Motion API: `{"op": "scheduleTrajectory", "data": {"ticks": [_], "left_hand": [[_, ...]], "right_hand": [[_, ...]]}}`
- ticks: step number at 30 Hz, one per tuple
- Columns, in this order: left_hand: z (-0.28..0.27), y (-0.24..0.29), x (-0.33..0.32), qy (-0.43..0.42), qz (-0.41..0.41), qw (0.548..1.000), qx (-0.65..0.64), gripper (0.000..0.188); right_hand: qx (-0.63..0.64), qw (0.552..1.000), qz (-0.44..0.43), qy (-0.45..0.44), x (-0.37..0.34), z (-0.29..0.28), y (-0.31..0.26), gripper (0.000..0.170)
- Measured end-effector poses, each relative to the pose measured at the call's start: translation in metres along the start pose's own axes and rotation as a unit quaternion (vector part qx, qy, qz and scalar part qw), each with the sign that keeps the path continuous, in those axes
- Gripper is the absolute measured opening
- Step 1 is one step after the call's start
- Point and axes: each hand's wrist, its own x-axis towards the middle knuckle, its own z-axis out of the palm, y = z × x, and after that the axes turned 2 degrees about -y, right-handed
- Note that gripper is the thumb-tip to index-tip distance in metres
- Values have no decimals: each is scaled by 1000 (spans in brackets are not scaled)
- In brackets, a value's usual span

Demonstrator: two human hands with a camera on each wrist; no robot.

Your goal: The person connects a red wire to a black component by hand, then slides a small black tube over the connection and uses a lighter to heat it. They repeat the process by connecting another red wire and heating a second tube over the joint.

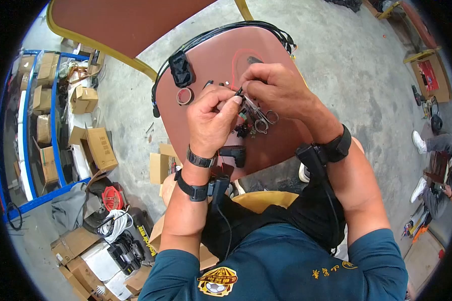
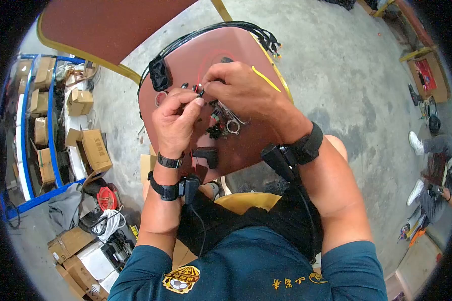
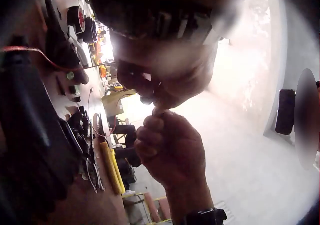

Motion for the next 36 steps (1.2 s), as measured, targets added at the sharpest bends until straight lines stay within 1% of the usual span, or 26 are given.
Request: {"op": "scheduleTrajectory", "data": {"ticks": [2, 6, 8, 11, 12, 14, 17, 18, 20, 21, 24, 27, 30, 33, 35, 36], "left_hand": [[2, 0, 0, 4, 11, 1000, -15, 5], [2, -10, 3, 27, 23, 999, -41, 6], [0, -4, 2, 25, -10, 999, -32, 6], [-1, -8, 0, 21, -61, 997, -42, 8], [-2, -10, 0, 21, -77, 996, -49, 9], [-2, -9, 0, 31, -65, 997, -40, 9], [0, -9, 0, 41, -22, 999, -18, 6], [1, -9, 1, 44, -3, 999, -10, 4], [2, -4, 1, 42, -16, 999, -14, 4], [2, -2, 1, 41, -22, 999, -16, 3], [-1, -7, -1, 25, -69, 997, -40, 5], [-4, -8, 0, 10, -78, 996, -41, 5], [-10, -12, 1, -20, -107, 988, -107, 7], [-13, -19, 2, -41, -144, 968, -200, 9], [-11, -15, 2, -34, -139, 970, -195, 10], [-11, -12, 2, -30, -136, 972, -192, 11]], "right_hand": [[-16, 1000, 15, 4, 0, 0, -2, 15], [-27, 999, 17, 9, -1, 2, -4, 15], [-36, 999, 10, 12, -1, 3, -4, 14], [-37, 998, -41, 26, 0, 5, 5, 13], [-30, 999, -19, 19, -1, 5, 2, 16], [-15, 1000, 24, 4, -2, 3, -7, 21], [-22, 1000, -10, 4, -1, 6, 3, 21], [-28, 1000, -7, 5, -1, 6, 2, 21], [-38, 999, -1, 7, -1, 5, 1, 20], [-40, 999, -13, 9, -1, 6, 2, 20], [-45, 998, -36, 12, -1, 7, 6, 19], [-43, 998, -41, 5, -2, 7, 5, 17], [-23, 998, -55, -13, -2, 6, 6, 14], [16, 998, -52, -27, -2, 6, 3, 11], [60, 997, -46, -32, -1, 7, 4, 10], [62, 997, -40, -32, -1, 6, 4, 10]]}}
